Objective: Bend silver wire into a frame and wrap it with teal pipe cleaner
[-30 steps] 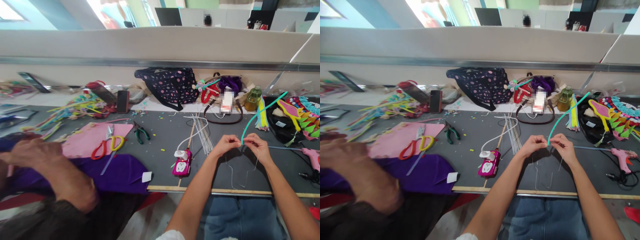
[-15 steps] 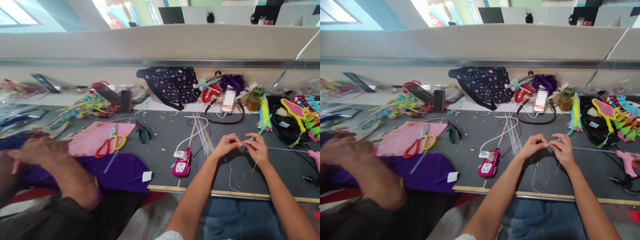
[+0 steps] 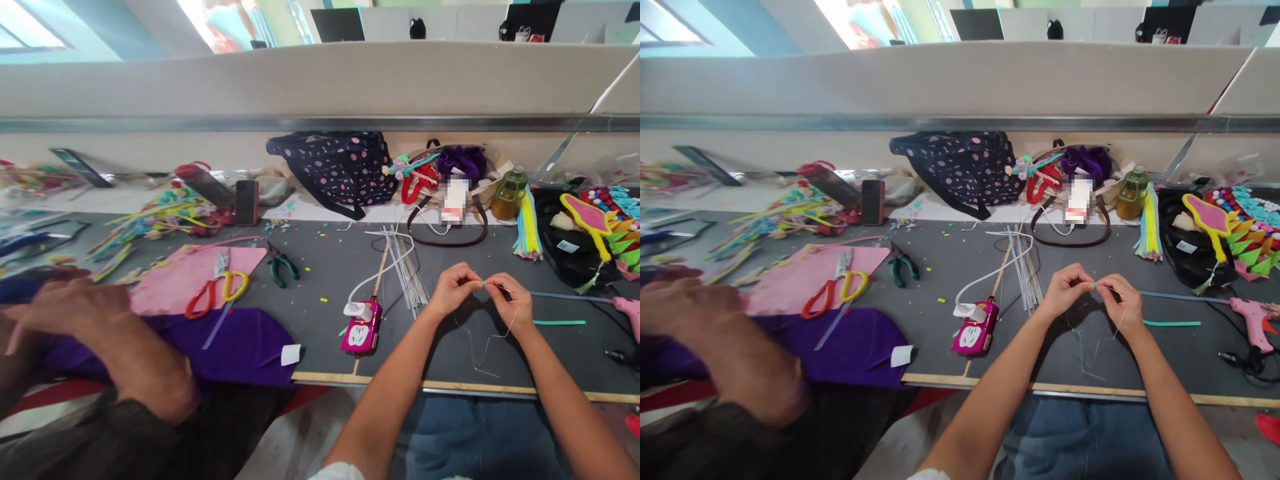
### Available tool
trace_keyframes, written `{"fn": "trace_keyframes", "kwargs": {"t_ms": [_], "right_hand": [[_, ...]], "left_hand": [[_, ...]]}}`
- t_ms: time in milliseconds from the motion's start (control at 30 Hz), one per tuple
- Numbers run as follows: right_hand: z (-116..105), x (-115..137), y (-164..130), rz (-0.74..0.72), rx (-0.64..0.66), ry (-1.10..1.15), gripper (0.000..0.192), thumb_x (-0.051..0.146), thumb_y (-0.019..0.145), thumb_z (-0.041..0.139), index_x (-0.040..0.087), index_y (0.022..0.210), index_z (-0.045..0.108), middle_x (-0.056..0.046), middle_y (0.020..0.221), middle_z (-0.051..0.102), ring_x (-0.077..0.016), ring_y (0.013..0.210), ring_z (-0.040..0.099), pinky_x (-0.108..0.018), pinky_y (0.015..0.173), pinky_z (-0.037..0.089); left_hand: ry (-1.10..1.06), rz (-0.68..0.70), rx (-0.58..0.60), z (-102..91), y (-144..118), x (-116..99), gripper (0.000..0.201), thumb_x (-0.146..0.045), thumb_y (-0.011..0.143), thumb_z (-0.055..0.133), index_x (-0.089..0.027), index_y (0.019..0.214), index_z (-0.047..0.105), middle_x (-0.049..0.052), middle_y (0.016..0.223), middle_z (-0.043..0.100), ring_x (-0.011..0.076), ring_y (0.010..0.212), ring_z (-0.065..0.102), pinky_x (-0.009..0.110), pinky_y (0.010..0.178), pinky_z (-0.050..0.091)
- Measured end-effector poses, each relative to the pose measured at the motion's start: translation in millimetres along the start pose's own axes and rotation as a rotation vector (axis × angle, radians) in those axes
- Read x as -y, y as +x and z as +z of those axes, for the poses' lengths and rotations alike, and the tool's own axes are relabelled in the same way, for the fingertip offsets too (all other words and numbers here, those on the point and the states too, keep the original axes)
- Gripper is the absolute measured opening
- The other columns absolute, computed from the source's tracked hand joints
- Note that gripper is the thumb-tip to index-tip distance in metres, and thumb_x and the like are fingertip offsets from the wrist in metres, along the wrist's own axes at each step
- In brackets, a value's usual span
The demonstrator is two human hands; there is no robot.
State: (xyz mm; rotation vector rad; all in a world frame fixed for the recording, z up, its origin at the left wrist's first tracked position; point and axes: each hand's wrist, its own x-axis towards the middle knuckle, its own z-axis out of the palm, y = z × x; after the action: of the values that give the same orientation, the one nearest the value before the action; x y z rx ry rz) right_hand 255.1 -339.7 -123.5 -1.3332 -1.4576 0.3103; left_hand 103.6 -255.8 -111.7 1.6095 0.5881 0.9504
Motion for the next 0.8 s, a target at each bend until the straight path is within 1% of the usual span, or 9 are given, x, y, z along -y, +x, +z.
{"fn": "trace_keyframes", "kwargs": {"t_ms": [167,333,433,567,700,800], "right_hand": [[-0.2,3.4,-1.0,0.026,-0.049,0.025,0.012,0.03,0.09,0.059,0.022,0.083,0.065,-0.003,0.082,0.064,-0.0173,0.076,0.061,-0.03,0.07,0.048],[-0.8,5.0,-0.8,0.022,-0.065,0.026,0.012,0.028,0.09,0.06,0.022,0.082,0.065,-0.003,0.08,0.063,-0.017,0.075,0.06,-0.03,0.069,0.047],[-1.3,6.3,-0.7,0.023,-0.062,0.01,0.013,0.03,0.09,0.059,0.022,0.081,0.064,-0.003,0.08,0.063,-0.0177,0.075,0.06,-0.03,0.069,0.048],[-1.3,7.2,-1.4,0.021,-0.065,0.002,0.013,0.03,0.09,0.059,0.022,0.081,0.064,-0.003,0.079,0.064,-0.0176,0.074,0.06,-0.03,0.068,0.048],[-0.7,7.6,-1.9,0.032,-0.069,-0.002,0.015,0.033,0.091,0.058,0.022,0.081,0.064,-0.004,0.08,0.064,-0.018,0.075,0.06,-0.031,0.069,0.049],[-1.1,7.8,-1.2,0.037,-0.076,0.002,0.017,0.034,0.091,0.058,0.023,0.08,0.064,-0.004,0.08,0.065,-0.0186,0.075,0.061,-0.032,0.07,0.049]], "left_hand": [[0.015,0.024,0.04,0.3,-0.4,2.0,0.026,-0.04,0.078,0.073,-0.015,0.078,0.073,0.002,0.071,0.057,0.0114,0.066,0.049,0.024,0.062,0.035],[0.09,0.062,0.027,2.7,-2.4,4.5,0.025,-0.039,0.078,0.072,-0.015,0.08,0.072,0.002,0.072,0.056,0.0099,0.061,0.045,0.023,0.058,0.033],[0.169,0.106,0.018,4.6,-4.1,4.6,0.022,-0.038,0.081,0.068,-0.016,0.08,0.072,0.003,0.073,0.057,0.0113,0.064,0.048,0.024,0.059,0.034],[0.286,0.176,0.015,5.6,-7.7,3.5,0.019,-0.033,0.086,0.062,-0.018,0.082,0.072,0.004,0.074,0.06,0.0135,0.071,0.054,0.025,0.065,0.038],[0.397,0.163,0.023,6.8,-11.4,2.0,0.019,-0.032,0.088,0.058,-0.02,0.086,0.073,0.005,0.078,0.062,0.0138,0.071,0.055,0.025,0.066,0.038],[0.406,0.133,0.022,8.4,-11.3,1.8,0.019,-0.032,0.088,0.057,-0.021,0.088,0.073,0.005,0.079,0.061,0.0131,0.069,0.053,0.024,0.065,0.038]]}}
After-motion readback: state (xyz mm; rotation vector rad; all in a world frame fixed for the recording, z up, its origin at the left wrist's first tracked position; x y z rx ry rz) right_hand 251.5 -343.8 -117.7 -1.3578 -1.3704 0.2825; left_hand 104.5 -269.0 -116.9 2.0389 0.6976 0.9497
